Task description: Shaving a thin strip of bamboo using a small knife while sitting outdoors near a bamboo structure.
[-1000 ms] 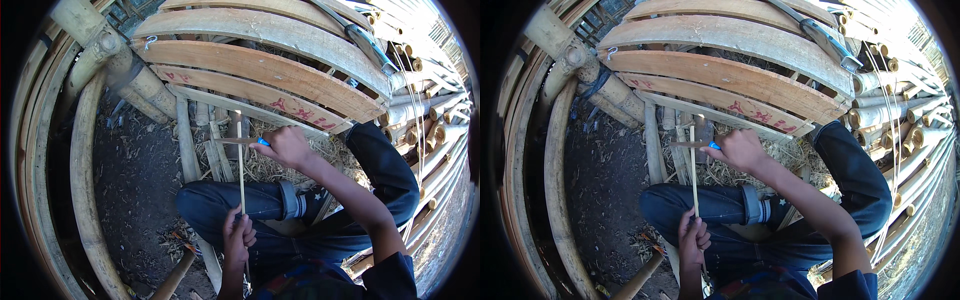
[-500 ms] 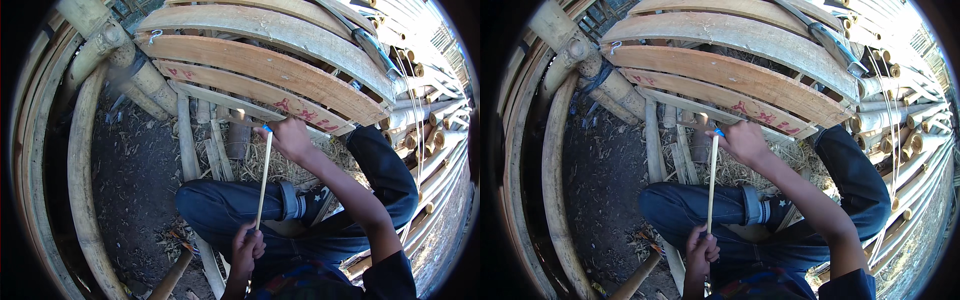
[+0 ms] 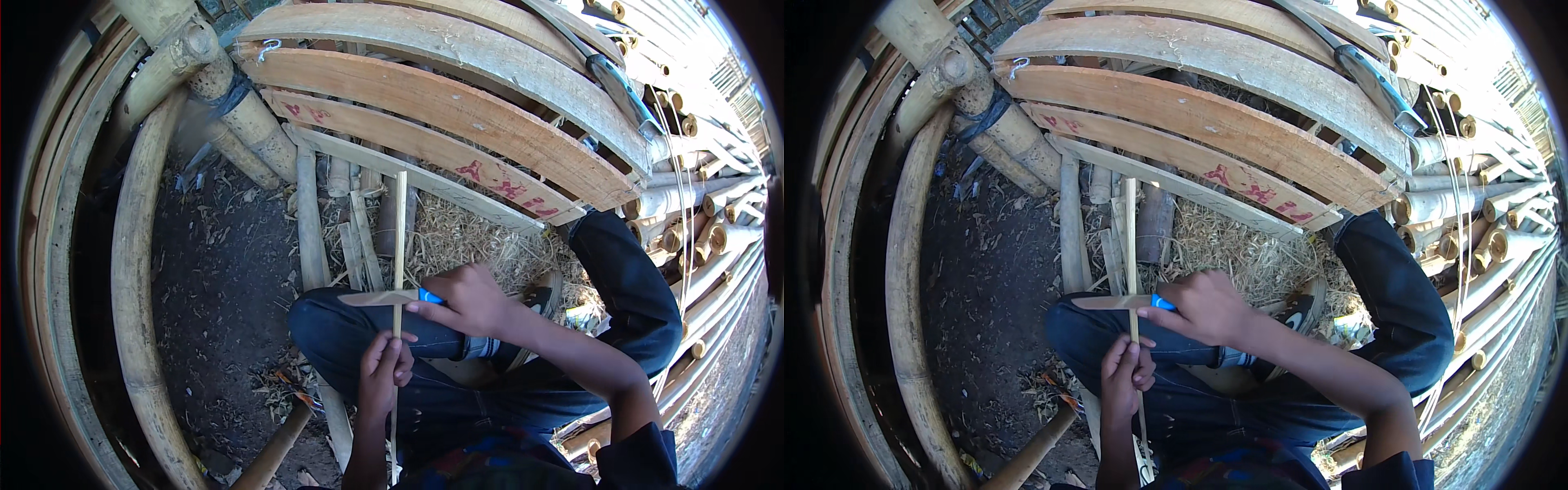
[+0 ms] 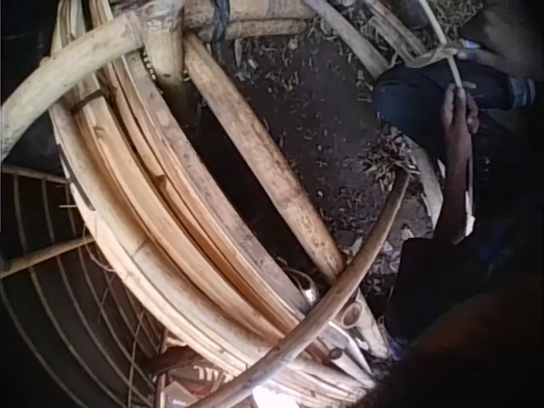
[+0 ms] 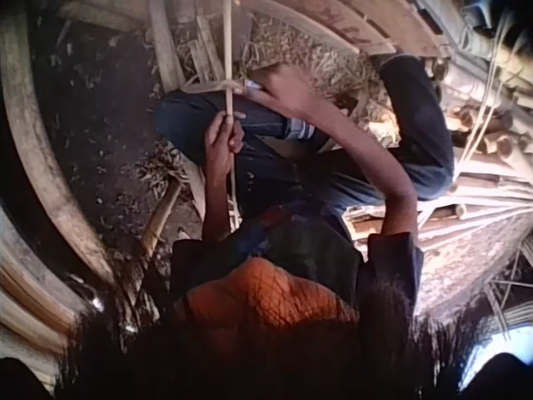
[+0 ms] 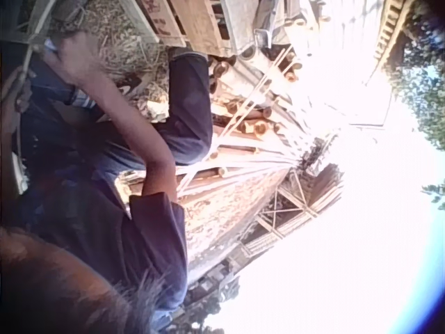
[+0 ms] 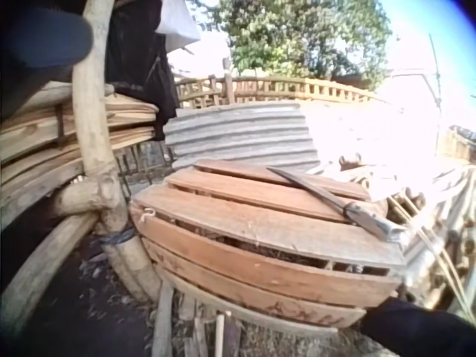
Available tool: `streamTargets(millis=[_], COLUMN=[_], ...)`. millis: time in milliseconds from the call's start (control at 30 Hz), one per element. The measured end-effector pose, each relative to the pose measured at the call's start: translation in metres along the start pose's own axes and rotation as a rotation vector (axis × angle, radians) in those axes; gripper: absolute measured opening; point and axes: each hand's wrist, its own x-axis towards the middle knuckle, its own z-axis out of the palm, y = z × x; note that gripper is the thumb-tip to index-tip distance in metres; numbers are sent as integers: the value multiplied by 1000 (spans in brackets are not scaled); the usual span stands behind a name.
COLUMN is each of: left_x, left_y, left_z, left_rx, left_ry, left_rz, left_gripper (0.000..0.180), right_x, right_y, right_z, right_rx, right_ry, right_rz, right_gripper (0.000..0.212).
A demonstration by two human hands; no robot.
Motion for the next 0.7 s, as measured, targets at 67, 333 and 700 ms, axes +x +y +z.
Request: streamTargets(millis=[67, 333, 700], left_x=[1, -11, -11], left_y=[-5, -24, -29], left_z=[10, 19, 22], left_rx=[80, 394, 732], left_ry=[28, 177, 218], left_rz=[18, 156, 267], left_gripper=[19, 26, 26], right_x=[-11, 20, 4], right_y=[-3, 15, 4], right_z=[14, -15, -6], right_rx=[-273, -373, -414], right_ry=[-115, 64, -136], right_rz=[-150, 104, 82], right_gripper=[53, 58, 56])
